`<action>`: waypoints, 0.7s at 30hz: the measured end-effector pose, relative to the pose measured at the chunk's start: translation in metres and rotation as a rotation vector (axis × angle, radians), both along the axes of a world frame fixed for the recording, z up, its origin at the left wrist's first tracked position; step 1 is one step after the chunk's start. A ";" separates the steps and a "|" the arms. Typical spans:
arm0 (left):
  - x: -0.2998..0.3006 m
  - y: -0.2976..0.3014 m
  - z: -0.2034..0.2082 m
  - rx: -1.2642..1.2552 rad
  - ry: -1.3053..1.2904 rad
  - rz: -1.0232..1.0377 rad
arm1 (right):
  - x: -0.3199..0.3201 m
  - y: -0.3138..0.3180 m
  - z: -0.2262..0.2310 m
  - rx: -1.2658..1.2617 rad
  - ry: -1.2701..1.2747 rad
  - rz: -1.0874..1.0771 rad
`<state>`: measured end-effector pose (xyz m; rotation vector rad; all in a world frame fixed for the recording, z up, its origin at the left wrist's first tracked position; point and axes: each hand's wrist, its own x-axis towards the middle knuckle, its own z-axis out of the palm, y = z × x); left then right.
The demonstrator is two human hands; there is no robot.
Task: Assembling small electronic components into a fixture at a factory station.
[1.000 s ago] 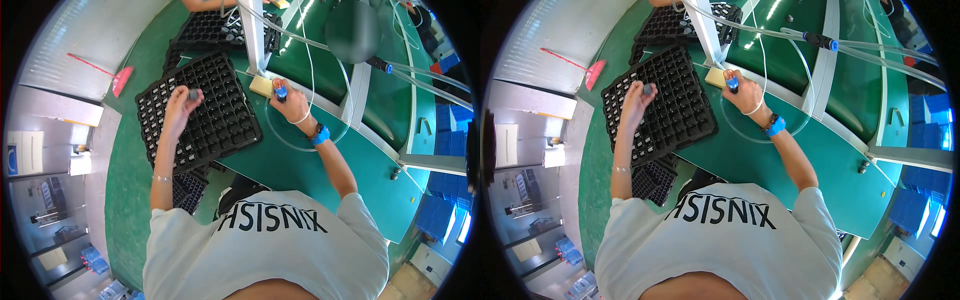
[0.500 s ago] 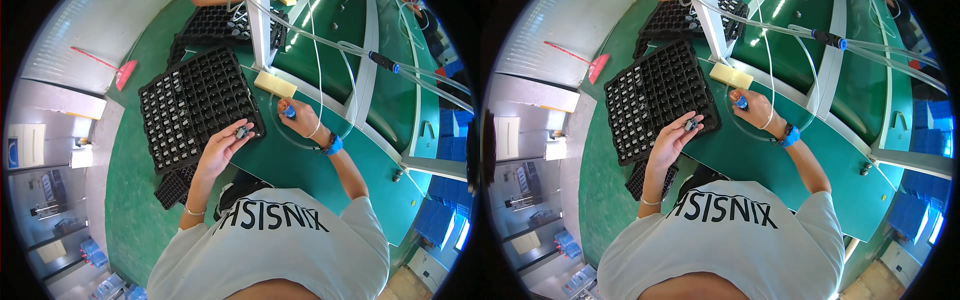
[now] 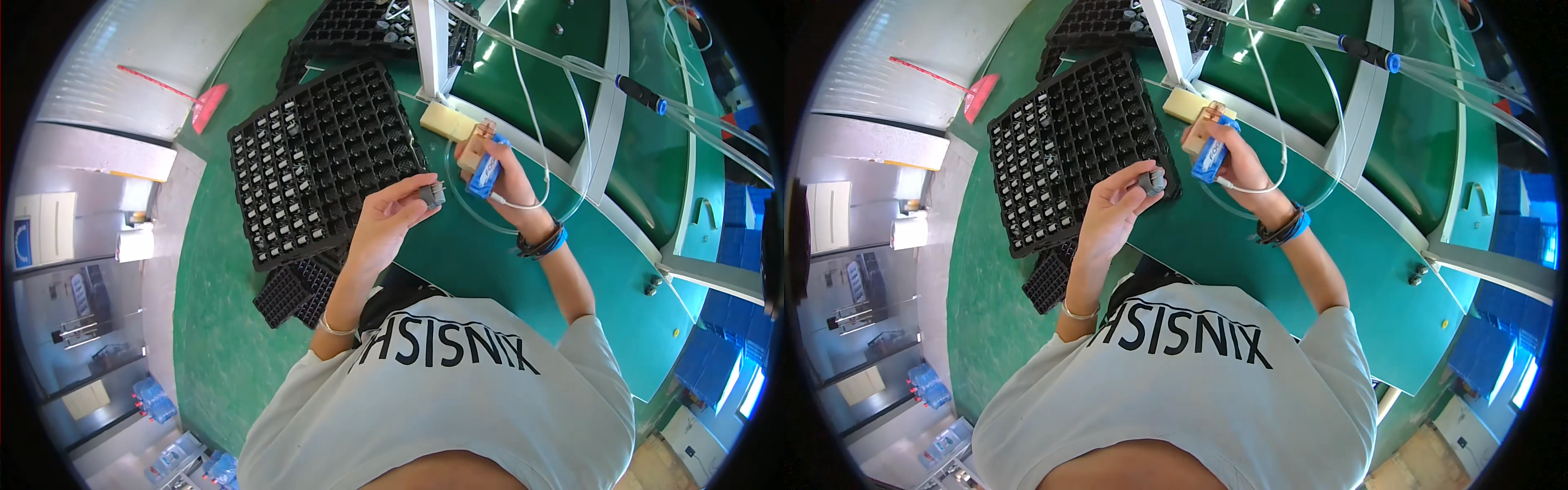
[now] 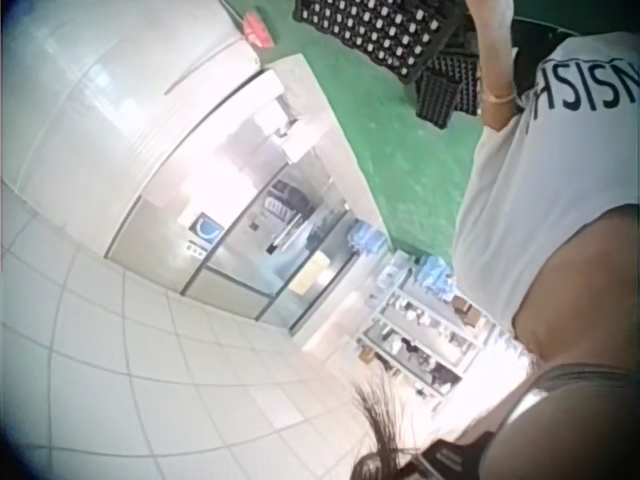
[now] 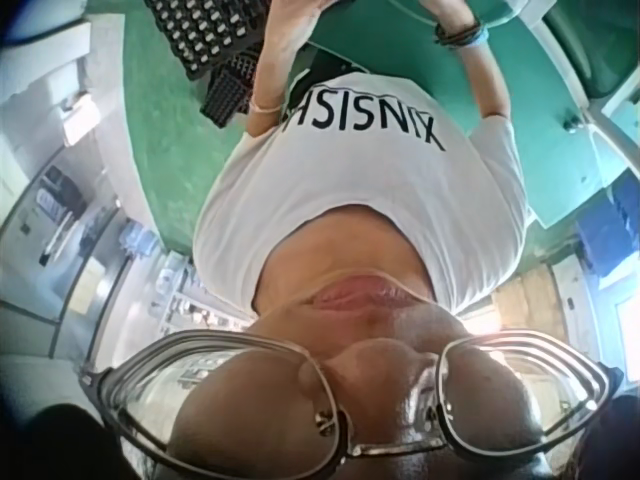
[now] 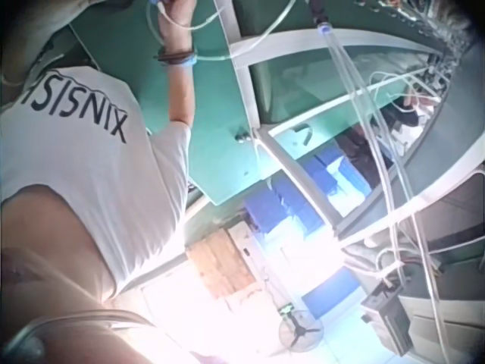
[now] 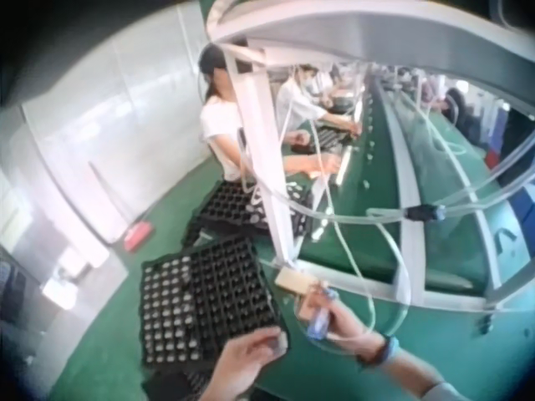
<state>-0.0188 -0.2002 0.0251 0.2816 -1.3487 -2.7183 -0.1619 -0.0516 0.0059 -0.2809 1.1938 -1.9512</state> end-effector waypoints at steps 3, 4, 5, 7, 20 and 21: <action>-0.004 0.007 0.002 -0.182 0.108 0.087 | 0.014 -0.008 0.023 -0.118 -0.106 0.026; -0.005 0.008 0.003 -0.303 0.162 0.140 | 0.019 -0.009 0.026 -0.095 -0.141 0.018; -0.006 0.008 0.002 -0.303 0.159 0.140 | 0.021 -0.010 0.027 -0.072 -0.176 0.011; -0.010 0.007 -0.002 -0.456 0.253 0.182 | 0.022 -0.008 0.024 -0.070 -0.156 0.068; -0.014 0.014 0.002 -0.456 0.208 0.092 | 0.032 0.004 0.028 -0.020 -0.083 0.135; -0.015 0.015 0.002 -0.519 0.229 0.097 | 0.032 0.004 0.028 -0.015 -0.114 0.133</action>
